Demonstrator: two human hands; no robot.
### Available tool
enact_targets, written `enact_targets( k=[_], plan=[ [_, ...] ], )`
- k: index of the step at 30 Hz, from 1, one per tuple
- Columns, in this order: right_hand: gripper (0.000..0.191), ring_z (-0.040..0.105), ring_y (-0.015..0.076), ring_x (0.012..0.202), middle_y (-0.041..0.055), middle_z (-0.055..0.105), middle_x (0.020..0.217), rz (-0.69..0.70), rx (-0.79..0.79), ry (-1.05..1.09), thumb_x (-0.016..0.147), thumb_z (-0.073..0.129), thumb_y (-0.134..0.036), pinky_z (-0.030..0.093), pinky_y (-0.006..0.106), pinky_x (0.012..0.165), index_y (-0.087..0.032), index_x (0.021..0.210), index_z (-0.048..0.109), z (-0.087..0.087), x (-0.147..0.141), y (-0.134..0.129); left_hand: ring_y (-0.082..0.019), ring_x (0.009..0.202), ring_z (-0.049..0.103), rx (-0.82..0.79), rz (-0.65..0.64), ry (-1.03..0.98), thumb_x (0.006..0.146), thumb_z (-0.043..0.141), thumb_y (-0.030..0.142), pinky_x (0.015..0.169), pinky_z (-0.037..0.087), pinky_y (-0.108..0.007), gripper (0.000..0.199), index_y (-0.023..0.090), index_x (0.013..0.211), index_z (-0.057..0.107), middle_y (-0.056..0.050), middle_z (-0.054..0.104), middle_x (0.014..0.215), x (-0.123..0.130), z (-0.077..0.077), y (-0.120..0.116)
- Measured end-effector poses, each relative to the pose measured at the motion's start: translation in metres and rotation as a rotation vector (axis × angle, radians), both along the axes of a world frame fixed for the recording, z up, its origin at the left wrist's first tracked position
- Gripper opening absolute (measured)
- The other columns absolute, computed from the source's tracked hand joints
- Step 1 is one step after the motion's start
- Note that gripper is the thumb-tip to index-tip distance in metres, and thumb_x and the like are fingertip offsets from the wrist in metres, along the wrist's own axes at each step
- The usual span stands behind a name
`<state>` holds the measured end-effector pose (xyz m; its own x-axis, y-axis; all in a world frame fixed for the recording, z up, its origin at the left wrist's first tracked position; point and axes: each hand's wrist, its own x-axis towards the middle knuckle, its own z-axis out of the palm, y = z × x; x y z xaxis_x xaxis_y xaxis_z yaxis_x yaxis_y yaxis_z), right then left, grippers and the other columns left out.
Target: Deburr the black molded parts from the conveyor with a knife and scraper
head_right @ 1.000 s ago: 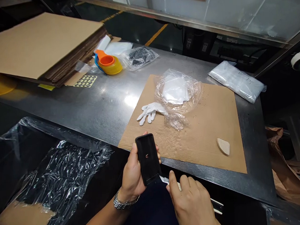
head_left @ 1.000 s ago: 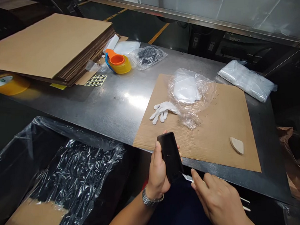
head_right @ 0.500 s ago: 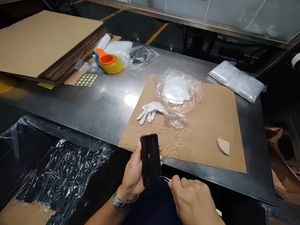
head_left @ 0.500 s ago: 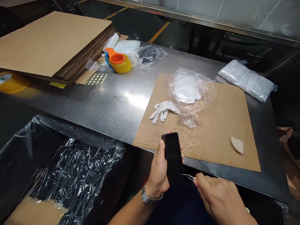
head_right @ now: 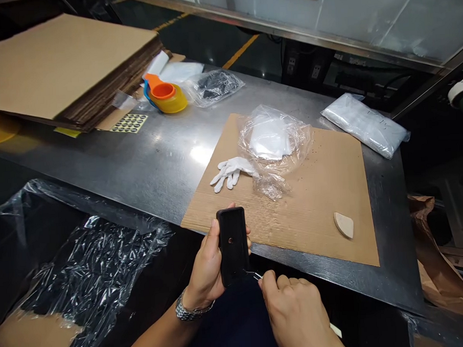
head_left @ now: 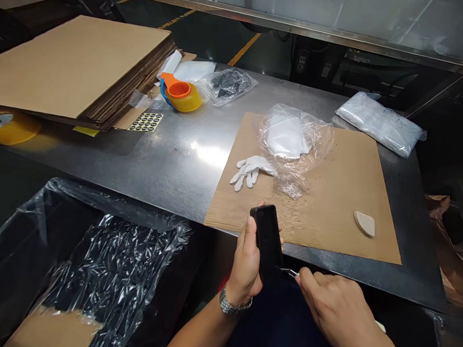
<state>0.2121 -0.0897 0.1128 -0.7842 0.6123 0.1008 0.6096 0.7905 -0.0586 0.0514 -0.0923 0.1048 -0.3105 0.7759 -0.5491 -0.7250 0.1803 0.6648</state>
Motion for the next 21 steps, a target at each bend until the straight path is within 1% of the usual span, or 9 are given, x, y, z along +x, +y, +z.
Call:
enact_targets(
  k=[3,6,8,11,13,14,16,18,21],
  plan=[
    [0.038,0.044,0.0116,0.03,-0.0032,0.049,0.042,-0.043,-0.089,0.018,0.097,0.023,-0.024,0.011,0.029,0.043,-0.02,0.067,0.046,-0.005,0.0,0.002,-0.016,0.057,0.056,0.002,0.012,0.044,0.088,0.04,0.053,0.051,0.05,-0.027,0.056,0.022,0.134,0.037,-0.008,0.061,0.078,0.001,-0.001,0.0],
    [0.038,0.043,0.01,0.033,-0.0029,0.048,0.042,-0.147,-0.395,0.028,0.096,0.027,-0.033,0.012,0.026,0.042,-0.019,0.067,0.048,-0.011,0.0,0.008,-0.016,0.059,0.056,0.012,0.023,0.082,0.089,0.04,0.052,0.052,0.05,-0.027,0.054,0.023,0.134,0.038,-0.007,0.061,0.079,0.001,-0.004,-0.001],
    [0.04,0.042,0.0089,0.037,-0.0034,0.046,0.043,-0.224,-0.848,0.098,0.095,0.028,-0.041,0.018,0.022,0.042,-0.019,0.07,0.051,-0.016,0.001,0.012,-0.016,0.059,0.056,0.032,0.029,0.082,0.089,0.039,0.052,0.054,0.051,-0.028,0.054,0.023,0.134,0.037,-0.008,0.061,0.081,0.0,-0.005,-0.001],
    [0.046,0.031,0.0062,0.031,-0.0061,0.041,0.04,-0.306,-1.68,0.303,0.091,0.03,-0.053,0.022,0.018,0.035,-0.017,0.075,0.053,-0.024,0.004,0.015,-0.016,0.06,0.057,0.064,0.041,0.013,0.089,0.038,0.052,0.054,0.051,-0.028,0.054,0.024,0.135,0.034,-0.008,0.061,0.081,-0.002,-0.006,0.002],
    [0.048,0.024,0.0047,0.026,-0.0071,0.041,0.038,-0.354,-1.968,0.448,0.088,0.034,-0.058,0.016,0.017,0.03,-0.015,0.076,0.054,-0.028,0.006,0.016,-0.016,0.061,0.057,0.072,0.048,-0.073,0.09,0.037,0.049,0.054,0.051,-0.027,0.051,0.024,0.135,0.034,-0.007,0.061,0.081,-0.003,-0.006,0.005],
    [0.048,0.023,0.0043,0.026,-0.0073,0.041,0.038,-0.386,-1.986,0.521,0.087,0.035,-0.058,0.015,0.017,0.029,-0.015,0.076,0.054,-0.03,0.007,0.017,-0.016,0.061,0.057,0.066,0.05,-0.119,0.091,0.037,0.048,0.055,0.051,-0.027,0.049,0.024,0.134,0.036,-0.007,0.06,0.08,-0.004,-0.007,0.007],
    [0.046,0.027,0.0043,0.028,-0.0073,0.042,0.04,-0.476,-1.824,0.634,0.089,0.034,-0.055,0.019,0.017,0.033,-0.015,0.082,0.054,-0.032,0.01,0.024,-0.015,0.06,0.058,0.02,0.047,-0.208,0.092,0.036,0.047,0.054,0.051,-0.026,0.045,0.019,0.126,0.045,-0.007,0.06,0.079,-0.006,-0.007,0.009],
    [0.042,0.036,0.0061,0.035,-0.0057,0.047,0.049,-0.561,-1.455,0.615,0.092,0.029,-0.051,0.029,0.018,0.039,-0.016,0.092,0.053,-0.037,0.015,0.037,-0.015,0.058,0.058,-0.048,0.011,-0.299,0.092,0.034,0.047,0.053,0.052,-0.026,0.047,0.011,0.108,0.058,-0.008,0.061,0.077,-0.007,-0.008,0.009],
    [0.033,0.053,0.0132,0.056,0.0009,0.056,0.068,-0.588,-0.748,0.352,0.094,0.029,-0.039,0.04,0.024,0.053,-0.018,0.103,0.053,-0.053,0.024,0.063,-0.015,0.056,0.057,-0.107,-0.073,-0.417,0.092,0.03,0.049,0.054,0.052,-0.025,0.055,0.005,0.085,0.063,-0.01,0.06,0.071,-0.009,-0.009,0.009]
  ],
)
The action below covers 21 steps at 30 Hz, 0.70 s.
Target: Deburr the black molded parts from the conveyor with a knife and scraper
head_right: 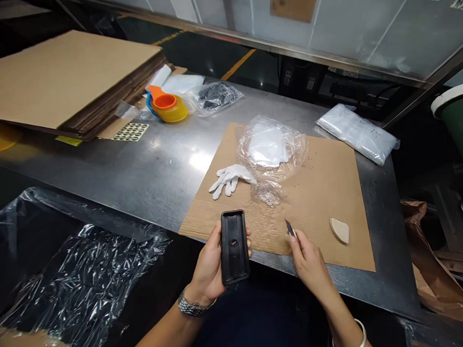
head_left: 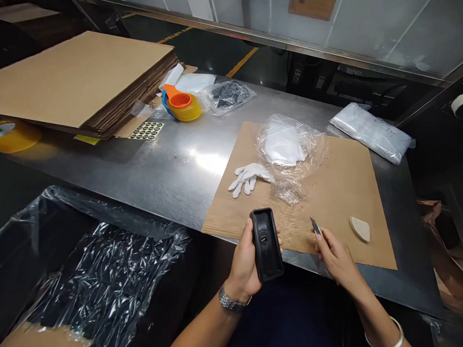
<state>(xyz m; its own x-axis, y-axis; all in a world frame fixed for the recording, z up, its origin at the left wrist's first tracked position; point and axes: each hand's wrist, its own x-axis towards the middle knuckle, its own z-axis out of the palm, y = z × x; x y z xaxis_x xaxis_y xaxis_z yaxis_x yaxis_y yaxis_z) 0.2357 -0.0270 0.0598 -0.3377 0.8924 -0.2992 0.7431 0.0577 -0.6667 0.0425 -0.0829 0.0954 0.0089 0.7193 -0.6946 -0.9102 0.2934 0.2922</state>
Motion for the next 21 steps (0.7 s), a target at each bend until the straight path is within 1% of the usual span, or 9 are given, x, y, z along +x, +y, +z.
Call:
enact_targets(
  k=[2,4,6,7,9,11,13,16,21],
  plan=[
    [0.03,0.055,0.0193,0.069,0.0066,0.058,0.08,0.012,0.226,-0.2,0.092,0.033,-0.03,0.041,0.029,0.059,-0.018,0.105,0.056,-0.012,0.004,0.016,-0.015,0.053,0.057,-0.013,-0.063,-0.048,0.092,0.03,0.05,0.052,0.051,-0.024,0.057,0.005,0.082,0.063,-0.01,0.06,0.066,0.0,0.0,0.0],
    [0.029,0.053,0.0244,0.077,0.0113,0.056,0.087,-0.008,0.308,-0.259,0.088,0.037,-0.023,0.04,0.034,0.064,-0.016,0.108,0.058,-0.02,0.006,0.027,-0.015,0.052,0.057,-0.029,-0.11,-0.077,0.092,0.03,0.049,0.051,0.05,-0.024,0.056,0.005,0.083,0.063,-0.009,0.06,0.064,0.0,0.002,0.0],
    [0.03,0.05,0.0275,0.085,0.0134,0.054,0.09,-0.002,0.375,-0.29,0.087,0.041,-0.022,0.04,0.038,0.069,-0.015,0.11,0.058,-0.019,0.003,0.03,-0.016,0.054,0.058,-0.03,-0.119,-0.098,0.093,0.031,0.046,0.051,0.051,-0.025,0.053,0.005,0.083,0.063,-0.009,0.062,0.069,0.001,0.002,0.0],
    [0.029,0.048,0.0276,0.088,0.0134,0.053,0.092,0.021,0.405,-0.275,0.087,0.043,-0.022,0.04,0.039,0.072,-0.015,0.111,0.058,-0.014,0.0,0.027,-0.016,0.056,0.059,-0.023,-0.118,-0.113,0.093,0.031,0.044,0.052,0.051,-0.026,0.051,0.006,0.084,0.063,-0.009,0.063,0.073,0.001,0.002,0.0],
    [0.027,0.048,0.0244,0.089,0.0113,0.052,0.092,0.122,0.44,-0.124,0.087,0.046,-0.022,0.041,0.037,0.076,-0.015,0.11,0.058,0.002,-0.009,0.014,-0.017,0.057,0.059,-0.01,-0.135,-0.161,0.093,0.031,0.042,0.052,0.051,-0.027,0.049,0.007,0.084,0.064,-0.008,0.064,0.077,0.002,0.001,0.0],
    [0.023,0.048,0.0194,0.086,0.0077,0.052,0.09,0.295,0.435,0.137,0.089,0.047,-0.02,0.042,0.031,0.075,-0.018,0.108,0.058,0.023,-0.02,-0.004,-0.017,0.055,0.059,-0.005,-0.18,-0.239,0.093,0.029,0.043,0.051,0.05,-0.027,0.051,0.008,0.081,0.064,-0.008,0.064,0.073,0.004,-0.002,-0.001],
    [0.022,0.047,0.0172,0.083,0.0053,0.051,0.087,0.47,0.405,0.307,0.088,0.05,-0.019,0.041,0.03,0.071,-0.021,0.109,0.058,0.043,-0.032,-0.021,-0.017,0.054,0.059,0.007,-0.213,-0.314,0.094,0.028,0.043,0.052,0.049,-0.025,0.053,0.008,0.074,0.063,-0.008,0.063,0.066,0.006,-0.004,-0.002],
    [0.02,0.044,0.0177,0.08,0.0044,0.052,0.086,0.614,0.36,0.3,0.087,0.055,-0.026,0.037,0.032,0.069,-0.022,0.105,0.059,0.06,-0.045,-0.036,-0.015,0.056,0.06,0.007,-0.21,-0.334,0.094,0.029,0.039,0.057,0.048,-0.022,0.051,0.009,0.069,0.062,-0.008,0.063,0.062,0.011,-0.003,-0.004],
    [0.015,0.043,0.019,0.083,0.0029,0.055,0.084,0.686,0.239,0.247,0.085,0.058,-0.031,0.032,0.037,0.073,-0.02,0.096,0.061,0.067,-0.051,-0.033,-0.016,0.065,0.062,0.021,-0.259,-0.35,0.095,0.027,0.036,0.063,0.047,-0.02,0.052,0.009,0.07,0.064,-0.01,0.065,0.067,0.016,0.002,-0.007]
  ],
)
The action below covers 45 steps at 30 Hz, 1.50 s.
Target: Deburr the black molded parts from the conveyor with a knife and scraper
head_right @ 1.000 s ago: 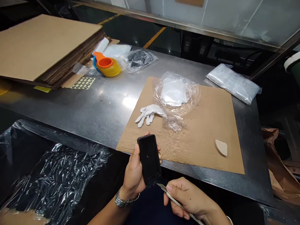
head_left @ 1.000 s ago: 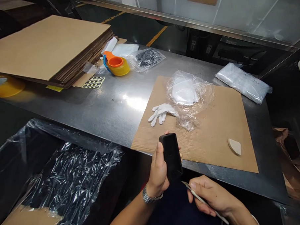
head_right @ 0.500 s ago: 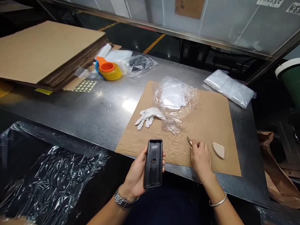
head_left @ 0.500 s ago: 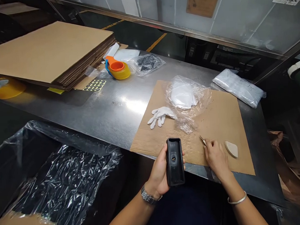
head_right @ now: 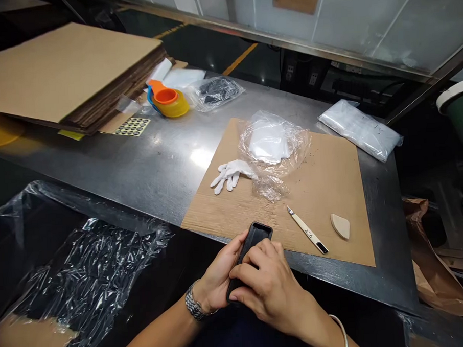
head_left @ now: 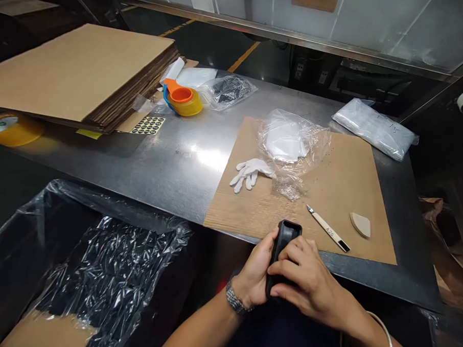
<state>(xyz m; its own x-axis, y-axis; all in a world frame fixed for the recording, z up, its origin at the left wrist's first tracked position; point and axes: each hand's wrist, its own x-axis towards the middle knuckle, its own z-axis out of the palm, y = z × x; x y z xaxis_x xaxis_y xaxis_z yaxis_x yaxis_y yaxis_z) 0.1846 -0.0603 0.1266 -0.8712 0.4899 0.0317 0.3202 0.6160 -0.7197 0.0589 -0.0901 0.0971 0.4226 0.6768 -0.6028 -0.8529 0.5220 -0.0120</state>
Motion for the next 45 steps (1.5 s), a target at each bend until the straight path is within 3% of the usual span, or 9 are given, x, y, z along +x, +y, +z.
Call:
enact_targets(
  k=[8,15,18,23,29,35,39,41,45],
  plan=[
    [0.006,0.042,0.016,0.078,-0.0004,0.05,0.073,-0.015,-0.109,0.034,0.082,0.063,-0.027,0.031,0.034,0.07,-0.026,0.084,0.069,-0.009,0.004,0.014,-0.017,0.068,0.062,0.051,-0.021,-0.011,0.093,0.035,0.038,0.066,0.048,-0.021,0.042,0.007,0.093,0.064,-0.009,0.064,0.072,0.011,-0.003,-0.005],
    [0.013,0.045,0.0184,0.084,0.0021,0.052,0.081,-0.184,-0.011,0.043,0.083,0.06,-0.024,0.034,0.038,0.076,-0.027,0.093,0.068,-0.017,0.014,0.038,-0.014,0.043,0.053,-0.053,-0.19,0.22,0.091,0.031,0.051,0.044,0.043,-0.022,0.054,0.008,0.082,0.063,-0.009,0.059,0.058,0.011,-0.001,-0.014],
    [0.018,0.048,0.0199,0.093,0.0055,0.056,0.094,-0.236,-0.089,0.132,0.083,0.059,-0.027,0.039,0.038,0.081,-0.025,0.1,0.066,-0.021,0.017,0.047,-0.014,0.05,0.055,-0.012,-0.187,0.215,0.09,0.034,0.051,0.047,0.045,-0.023,0.054,0.007,0.081,0.064,-0.01,0.06,0.068,0.011,-0.001,-0.018],
    [0.018,0.057,0.0153,0.08,0.0034,0.064,0.083,-0.226,-0.229,0.175,0.087,0.052,-0.022,0.045,0.03,0.072,-0.023,0.094,0.068,-0.026,0.017,0.051,-0.015,0.05,0.055,0.006,-0.232,0.192,0.09,0.033,0.052,0.049,0.046,-0.024,0.058,0.005,0.08,0.065,-0.01,0.059,0.064,0.011,-0.004,-0.019],
    [0.021,0.059,0.0158,0.077,0.006,0.065,0.09,-0.504,-0.253,0.065,0.088,0.049,-0.031,0.048,0.029,0.07,-0.018,0.1,0.062,-0.025,0.027,0.032,-0.013,0.047,0.055,-0.037,-0.125,0.309,0.09,0.035,0.051,0.047,0.045,-0.021,0.056,0.005,0.081,0.065,-0.01,0.06,0.061,0.005,-0.003,-0.015],
    [0.045,0.052,0.0111,0.06,-0.001,0.058,0.081,-0.372,-0.442,-0.133,0.079,0.059,-0.028,0.043,0.024,0.057,-0.022,0.12,0.042,-0.024,0.034,-0.015,-0.014,0.057,0.058,-0.019,0.087,0.447,0.092,0.036,0.046,0.053,0.048,-0.021,0.05,0.006,0.082,0.063,-0.011,0.063,0.071,0.007,0.002,-0.008],
    [0.026,0.043,0.0083,0.049,-0.0067,0.048,0.059,-0.433,-0.645,-0.064,0.081,0.054,-0.027,0.033,0.02,0.046,-0.018,0.104,0.046,-0.038,0.027,-0.019,-0.014,0.059,0.06,-0.02,0.154,0.515,0.09,0.044,0.042,0.054,0.049,-0.021,0.037,0.01,0.084,0.062,-0.009,0.065,0.076,0.014,-0.002,-0.01],
    [0.016,0.04,0.0075,0.046,-0.0073,0.044,0.054,-0.517,-0.626,-0.058,0.082,0.053,-0.031,0.03,0.02,0.045,-0.017,0.089,0.05,-0.043,0.022,-0.016,-0.015,0.06,0.061,-0.03,0.147,0.504,0.089,0.048,0.04,0.055,0.049,-0.022,0.033,0.01,0.087,0.063,-0.009,0.067,0.078,0.017,-0.002,-0.014],
    [0.027,0.052,0.0107,0.051,-0.0013,0.056,0.057,-0.719,-0.5,-0.107,0.083,0.05,-0.042,0.036,0.021,0.048,-0.017,0.073,0.054,-0.032,0.026,-0.008,-0.02,0.067,0.065,-0.149,0.024,0.473,0.084,0.058,0.04,0.056,0.052,-0.028,0.03,0.016,0.1,0.062,-0.007,0.069,0.087,0.03,0.016,-0.013]
  ],
)
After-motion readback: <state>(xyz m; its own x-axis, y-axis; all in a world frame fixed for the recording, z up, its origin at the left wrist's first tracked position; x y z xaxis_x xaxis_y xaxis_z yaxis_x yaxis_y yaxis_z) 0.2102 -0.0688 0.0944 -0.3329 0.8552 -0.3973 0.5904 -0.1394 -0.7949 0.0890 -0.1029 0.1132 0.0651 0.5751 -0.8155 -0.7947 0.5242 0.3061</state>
